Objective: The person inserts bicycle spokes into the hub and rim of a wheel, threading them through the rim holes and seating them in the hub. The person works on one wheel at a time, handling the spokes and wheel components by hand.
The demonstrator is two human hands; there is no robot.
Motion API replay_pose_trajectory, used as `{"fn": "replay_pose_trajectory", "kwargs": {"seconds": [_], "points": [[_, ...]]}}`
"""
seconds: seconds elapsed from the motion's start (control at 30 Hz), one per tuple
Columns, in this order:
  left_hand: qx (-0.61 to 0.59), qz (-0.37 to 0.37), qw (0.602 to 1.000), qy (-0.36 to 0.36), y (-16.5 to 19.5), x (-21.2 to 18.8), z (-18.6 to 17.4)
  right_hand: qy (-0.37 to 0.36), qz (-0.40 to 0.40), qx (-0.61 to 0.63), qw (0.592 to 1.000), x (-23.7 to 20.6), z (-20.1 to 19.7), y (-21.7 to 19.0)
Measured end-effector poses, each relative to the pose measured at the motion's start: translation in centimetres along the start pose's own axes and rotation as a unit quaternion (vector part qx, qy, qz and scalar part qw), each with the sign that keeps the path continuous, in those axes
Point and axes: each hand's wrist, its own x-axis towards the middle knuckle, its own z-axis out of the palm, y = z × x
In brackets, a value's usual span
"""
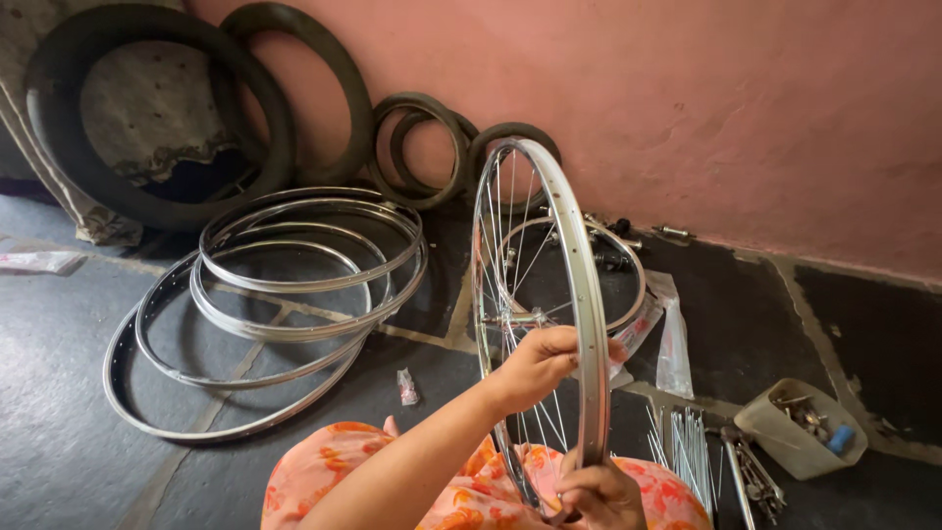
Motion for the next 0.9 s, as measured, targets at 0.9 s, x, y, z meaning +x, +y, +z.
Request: {"fn": "replay_pose_trajectory", "kwargs": {"seconds": [0.9], "points": [[-0.156,-0.033,0.987,0.007,-3.3,0.7,-2.6,0.135,0.011,-0.016,0.991,3.5,-1.5,-10.0]]}}
